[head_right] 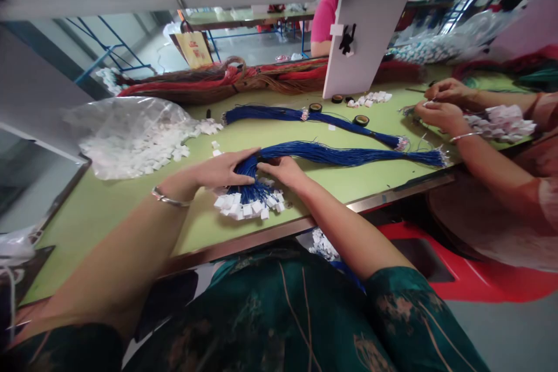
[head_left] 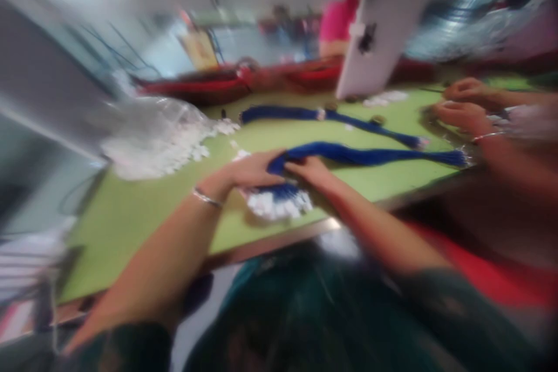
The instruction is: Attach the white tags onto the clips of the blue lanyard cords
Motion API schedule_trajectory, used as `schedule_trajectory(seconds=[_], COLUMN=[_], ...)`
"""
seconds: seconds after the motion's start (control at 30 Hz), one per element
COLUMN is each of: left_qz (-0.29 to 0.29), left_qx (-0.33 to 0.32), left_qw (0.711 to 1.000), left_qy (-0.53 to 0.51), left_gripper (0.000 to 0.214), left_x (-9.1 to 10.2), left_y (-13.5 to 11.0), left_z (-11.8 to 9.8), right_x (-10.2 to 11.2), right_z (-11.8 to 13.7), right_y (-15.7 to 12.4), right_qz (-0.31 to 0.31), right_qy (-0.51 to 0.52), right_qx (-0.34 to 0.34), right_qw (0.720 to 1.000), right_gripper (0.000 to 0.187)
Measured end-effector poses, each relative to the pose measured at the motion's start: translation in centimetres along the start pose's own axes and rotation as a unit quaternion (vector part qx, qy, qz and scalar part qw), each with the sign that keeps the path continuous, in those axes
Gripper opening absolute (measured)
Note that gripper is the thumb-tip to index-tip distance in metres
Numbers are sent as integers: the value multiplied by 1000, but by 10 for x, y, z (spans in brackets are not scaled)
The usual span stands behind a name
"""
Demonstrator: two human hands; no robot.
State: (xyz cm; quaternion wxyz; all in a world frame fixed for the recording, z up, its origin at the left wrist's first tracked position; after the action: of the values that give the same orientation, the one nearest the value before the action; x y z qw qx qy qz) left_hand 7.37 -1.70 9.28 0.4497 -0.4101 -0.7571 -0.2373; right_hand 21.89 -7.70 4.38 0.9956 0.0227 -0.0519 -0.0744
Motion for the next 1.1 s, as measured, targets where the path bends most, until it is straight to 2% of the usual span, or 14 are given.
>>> schedule_trajectory(seconds=[0.1,0.23,0.3,0.4,0.5,0.67,0.8,0.9,1.0,1.1], left_qz=[2,-86,-130,-158,-173,-181,-171,-177,-191,-187], left_qx=[49,118,131,136,144,156,147,143,147,129], left_qw=[998,986,979,975,971,967,971,971,968,970], left_qy=[29,79,88,81,81,85,83,73,73,86], left_gripper=[59,38,32,25,22,22,21,22,23,23], left_x=[-1,-15,-20,-24,-23,-21,-23,-25,-27,-28], left_y=[-3,-3,-3,-3,-3,-2,-4,-5,-5,-5], left_z=[7,6,3,0,0,-2,-7,-8,-7,-9], right_x=[-2,-2,-1,3,7,9,3,-4,-9,-7], right_z=[-1,-9,-11,-12,-9,10,43,66,77,81], right_y=[0,-1,-3,-8,-14,-23,-28,-19,5,35], right_qz=[-8,-29,-8,31,28,50,100,95,70,21], right_qy=[-11,29,21,-62,-157,-261,-281,-199,-105,-160], right_qx=[-2,2,4,6,28,89,132,120,81,46], right_qw=[1000,999,1000,998,987,960,945,968,989,986], right_gripper=[28,29,31,33,25,13,21,25,32,30])
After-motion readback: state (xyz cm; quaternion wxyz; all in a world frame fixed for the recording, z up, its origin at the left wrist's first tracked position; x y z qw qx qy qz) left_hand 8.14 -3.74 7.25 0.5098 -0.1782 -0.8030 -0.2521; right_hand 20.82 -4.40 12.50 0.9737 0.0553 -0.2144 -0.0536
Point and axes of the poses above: each hand's wrist, its own y-axis towards the middle knuckle, its own x-axis out of the back of the hand, z = x × y, the point moved 4 cm from there along y, towards the middle knuckle, and after that the axes turned 3 degrees about -z, right-handed, at the moved point
